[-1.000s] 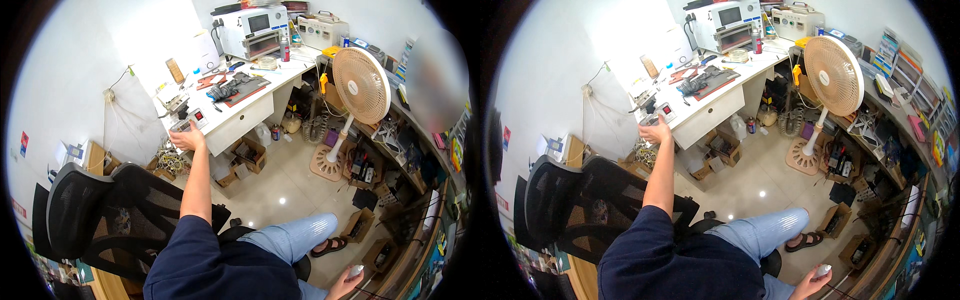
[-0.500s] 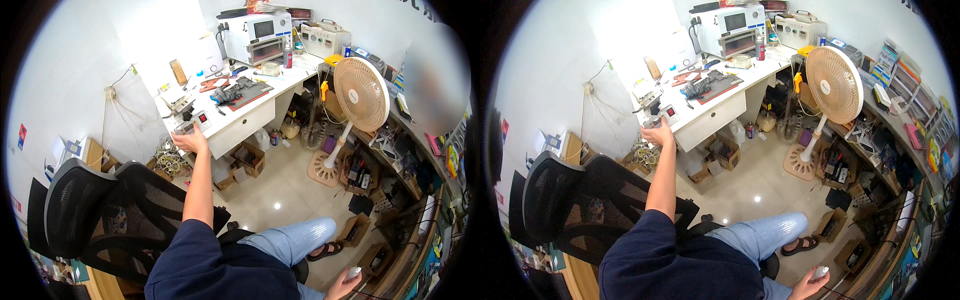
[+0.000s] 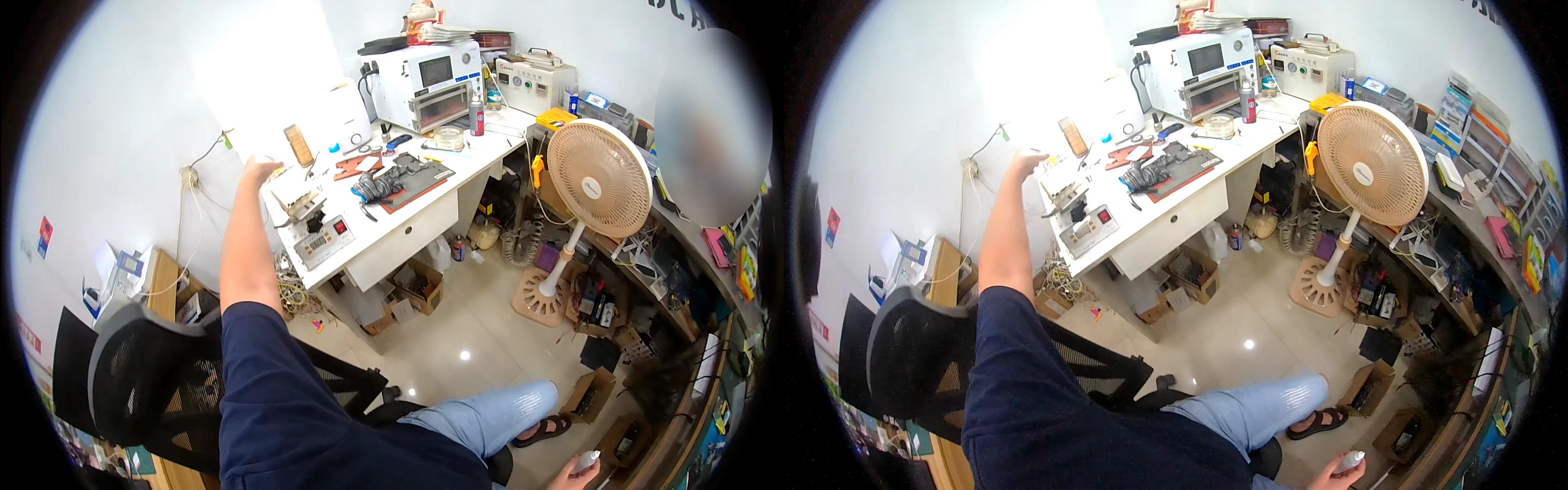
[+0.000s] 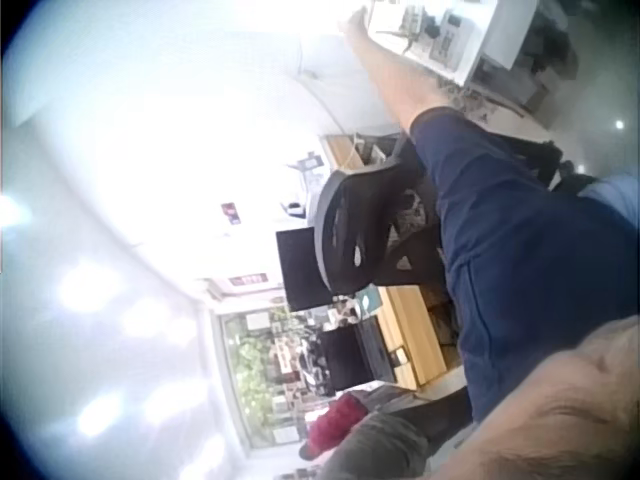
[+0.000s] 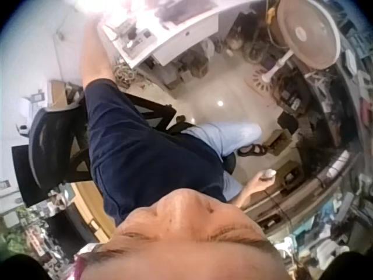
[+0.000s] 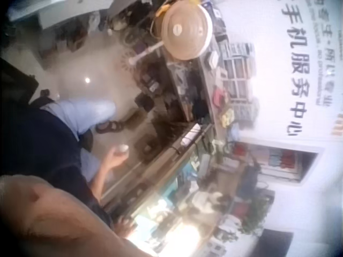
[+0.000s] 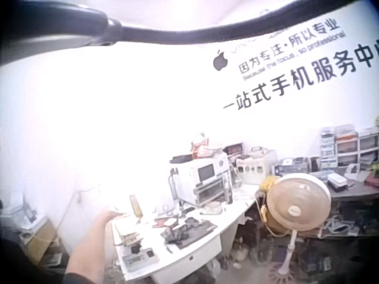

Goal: The person handles a small circular component and a smartphone in a workshop. They apply a liquid substance to the phone's edge and use a metal tool to pry open the device's back cover. The person then removes the back cover and manipulates internal components.

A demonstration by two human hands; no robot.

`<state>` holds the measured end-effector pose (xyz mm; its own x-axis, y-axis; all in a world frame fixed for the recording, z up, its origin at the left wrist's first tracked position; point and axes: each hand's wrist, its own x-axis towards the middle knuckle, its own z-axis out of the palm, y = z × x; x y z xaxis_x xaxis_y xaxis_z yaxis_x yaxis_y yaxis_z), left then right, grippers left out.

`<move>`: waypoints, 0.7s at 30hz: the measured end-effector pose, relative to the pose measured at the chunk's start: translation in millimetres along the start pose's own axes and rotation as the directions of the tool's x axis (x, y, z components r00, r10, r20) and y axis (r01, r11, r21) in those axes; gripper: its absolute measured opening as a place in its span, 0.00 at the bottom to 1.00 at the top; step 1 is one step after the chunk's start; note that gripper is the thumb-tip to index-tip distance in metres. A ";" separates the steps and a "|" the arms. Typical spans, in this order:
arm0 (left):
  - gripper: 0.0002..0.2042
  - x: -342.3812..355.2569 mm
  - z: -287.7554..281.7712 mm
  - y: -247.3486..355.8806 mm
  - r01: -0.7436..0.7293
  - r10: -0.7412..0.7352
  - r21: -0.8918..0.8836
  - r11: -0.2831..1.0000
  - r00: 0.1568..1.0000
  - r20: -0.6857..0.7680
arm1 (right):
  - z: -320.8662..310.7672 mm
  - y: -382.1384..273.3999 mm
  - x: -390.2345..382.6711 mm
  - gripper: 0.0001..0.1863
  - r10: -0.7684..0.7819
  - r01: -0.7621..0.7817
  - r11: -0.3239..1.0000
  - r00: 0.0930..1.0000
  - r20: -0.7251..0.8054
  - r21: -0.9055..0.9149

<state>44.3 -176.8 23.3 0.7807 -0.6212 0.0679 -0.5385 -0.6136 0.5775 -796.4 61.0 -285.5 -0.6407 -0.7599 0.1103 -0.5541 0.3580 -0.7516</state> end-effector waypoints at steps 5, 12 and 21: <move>0.44 31.1 -5.5 -34.7 0.069 -0.141 0.287 0.955 0.961 0.239 | 14.2 -14.2 -1.0 0.30 -0.009 0.005 0.995 0.999 -0.039 -0.098; 0.49 42.0 -0.2 -25.4 0.083 -0.253 0.469 0.879 0.916 0.312 | 22.3 -42.1 10.9 0.29 -0.060 0.057 0.997 0.995 -0.075 -0.047; 0.45 60.1 7.1 -38.0 0.245 -0.378 0.376 0.894 0.863 0.335 | 23.5 -36.3 18.8 0.28 -0.060 0.052 0.995 0.995 -0.085 -0.088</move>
<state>109.4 -194.2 -0.4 0.7708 -0.4678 -0.4325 -0.4093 -0.8839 0.2265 -775.9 20.9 -271.5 -0.6493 -0.7310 0.2098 -0.6314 0.3645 -0.6844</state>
